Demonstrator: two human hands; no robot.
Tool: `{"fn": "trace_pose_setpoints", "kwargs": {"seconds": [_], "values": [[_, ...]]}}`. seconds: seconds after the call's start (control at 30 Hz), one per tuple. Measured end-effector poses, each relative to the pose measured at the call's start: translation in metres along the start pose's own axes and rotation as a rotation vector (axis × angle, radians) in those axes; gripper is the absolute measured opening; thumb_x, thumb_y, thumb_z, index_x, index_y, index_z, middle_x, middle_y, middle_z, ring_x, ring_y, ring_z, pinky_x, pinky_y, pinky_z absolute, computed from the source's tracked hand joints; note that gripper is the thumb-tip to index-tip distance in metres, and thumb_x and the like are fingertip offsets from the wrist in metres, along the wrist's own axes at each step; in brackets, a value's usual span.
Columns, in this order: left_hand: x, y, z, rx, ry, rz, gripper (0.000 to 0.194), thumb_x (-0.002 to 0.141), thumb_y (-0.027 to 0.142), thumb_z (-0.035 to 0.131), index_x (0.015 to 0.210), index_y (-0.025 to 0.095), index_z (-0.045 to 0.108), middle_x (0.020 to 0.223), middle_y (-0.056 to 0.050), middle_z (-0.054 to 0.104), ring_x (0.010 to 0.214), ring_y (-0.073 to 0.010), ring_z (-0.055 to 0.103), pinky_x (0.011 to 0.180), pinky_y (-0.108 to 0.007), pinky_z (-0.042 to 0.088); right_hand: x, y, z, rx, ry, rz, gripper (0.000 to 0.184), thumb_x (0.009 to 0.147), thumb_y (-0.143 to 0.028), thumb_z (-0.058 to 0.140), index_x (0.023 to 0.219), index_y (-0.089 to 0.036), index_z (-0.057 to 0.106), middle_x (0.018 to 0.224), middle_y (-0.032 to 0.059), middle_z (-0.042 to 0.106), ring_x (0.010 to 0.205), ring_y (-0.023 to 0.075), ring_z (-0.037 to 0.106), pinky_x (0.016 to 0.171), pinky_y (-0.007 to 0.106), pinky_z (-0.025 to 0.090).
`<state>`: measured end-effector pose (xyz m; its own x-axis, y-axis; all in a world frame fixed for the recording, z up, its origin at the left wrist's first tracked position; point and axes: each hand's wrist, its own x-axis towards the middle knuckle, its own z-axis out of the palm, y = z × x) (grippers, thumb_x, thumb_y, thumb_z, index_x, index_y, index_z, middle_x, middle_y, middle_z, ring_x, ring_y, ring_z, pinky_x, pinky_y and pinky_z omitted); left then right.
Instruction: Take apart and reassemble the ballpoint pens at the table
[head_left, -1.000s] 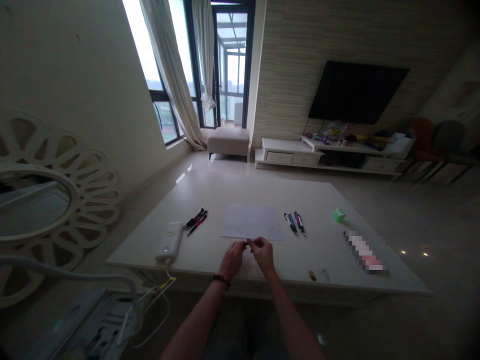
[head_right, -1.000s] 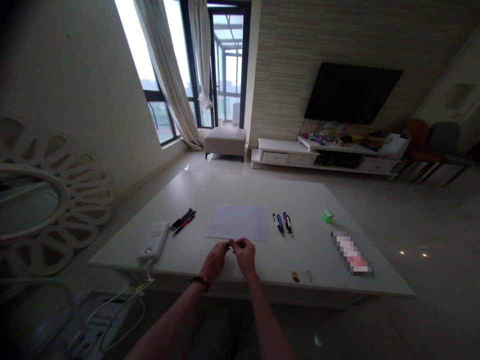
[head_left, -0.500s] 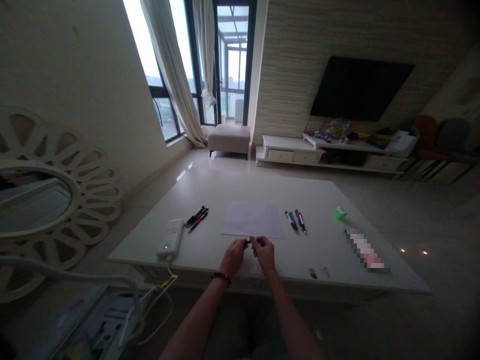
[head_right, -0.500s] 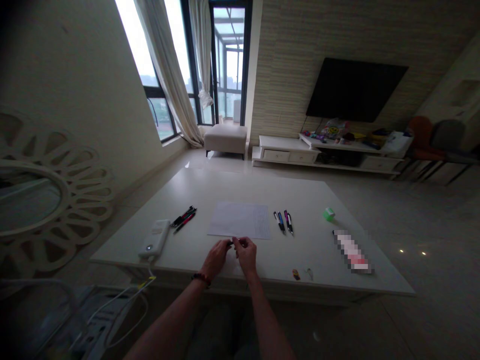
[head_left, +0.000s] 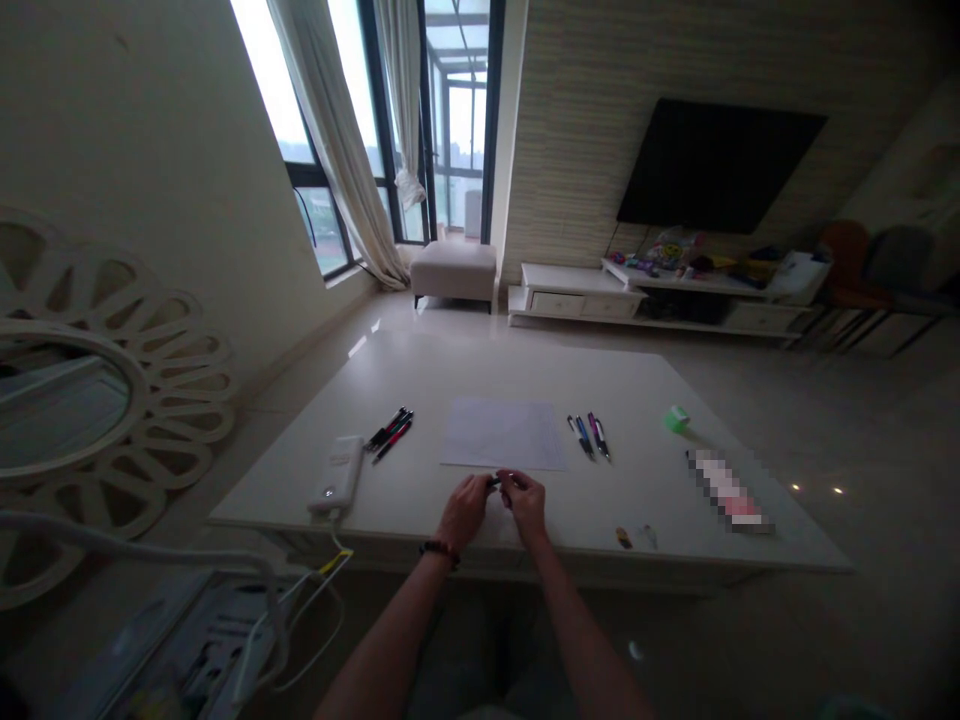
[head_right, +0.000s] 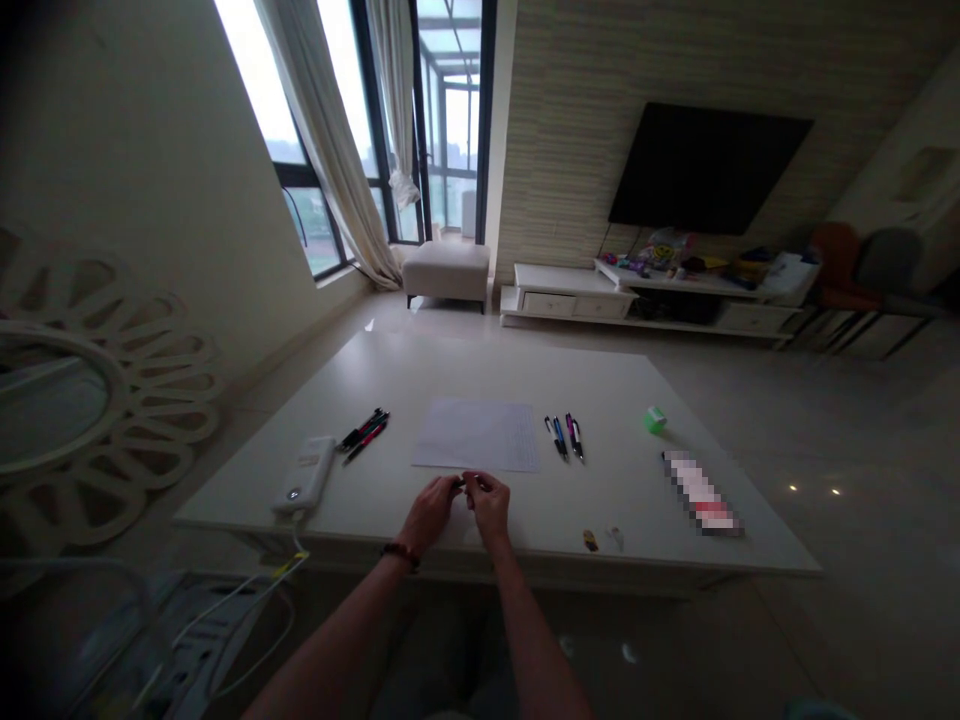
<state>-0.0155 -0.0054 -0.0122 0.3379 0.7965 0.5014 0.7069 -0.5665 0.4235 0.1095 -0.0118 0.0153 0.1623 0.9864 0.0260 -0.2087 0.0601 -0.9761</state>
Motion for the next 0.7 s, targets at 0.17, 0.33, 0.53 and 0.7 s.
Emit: {"fn": "trace_pose_setpoints", "kwargs": {"seconds": [0.17,0.33,0.53,0.7], "values": [[0.0,0.0,-0.004,0.018,0.021,-0.019,0.019,0.09,0.024,0.035,0.097,0.018,0.052,0.082,-0.005,0.061,0.079,-0.0168,0.055,0.072,-0.033,0.046,0.003,0.005,0.013,0.063,0.106,0.057,0.039,0.067,-0.051,0.063,0.061,-0.012,0.06,0.042,-0.005,0.041,0.037,0.0056,0.031,0.036,0.02,0.024],[0.006,0.004,-0.006,-0.19,0.064,-0.217,0.022,0.089,0.029,0.038,0.103,0.02,0.052,0.083,-0.005,0.063,0.078,-0.0154,0.058,0.071,-0.03,0.046,-0.002,0.001,0.005,-0.078,0.11,-0.051,0.044,0.076,-0.05,0.053,0.093,-0.01,0.064,0.049,-0.0017,0.051,0.039,0.0083,0.04,0.039,0.02,0.032],[0.015,0.041,0.001,-0.485,-0.157,-0.393,0.047,0.084,0.027,0.043,0.129,0.018,0.032,0.059,0.006,0.056,0.054,-0.0098,0.053,0.056,-0.021,0.043,-0.024,-0.004,-0.044,-0.676,-0.157,-0.381,0.037,0.079,-0.025,0.051,0.115,-0.024,0.057,0.084,0.0054,0.067,0.07,0.0163,0.06,0.067,0.026,0.044],[0.02,0.069,0.001,-0.542,-0.321,-0.21,0.038,0.087,0.035,0.038,0.124,0.022,0.042,0.093,-0.004,0.065,0.078,-0.0129,0.06,0.07,-0.026,0.048,-0.02,-0.019,-0.083,-0.931,-0.08,-0.388,0.022,0.078,-0.027,0.052,0.096,-0.019,0.062,0.084,0.0069,0.064,0.071,0.0173,0.058,0.066,0.026,0.042]]}}
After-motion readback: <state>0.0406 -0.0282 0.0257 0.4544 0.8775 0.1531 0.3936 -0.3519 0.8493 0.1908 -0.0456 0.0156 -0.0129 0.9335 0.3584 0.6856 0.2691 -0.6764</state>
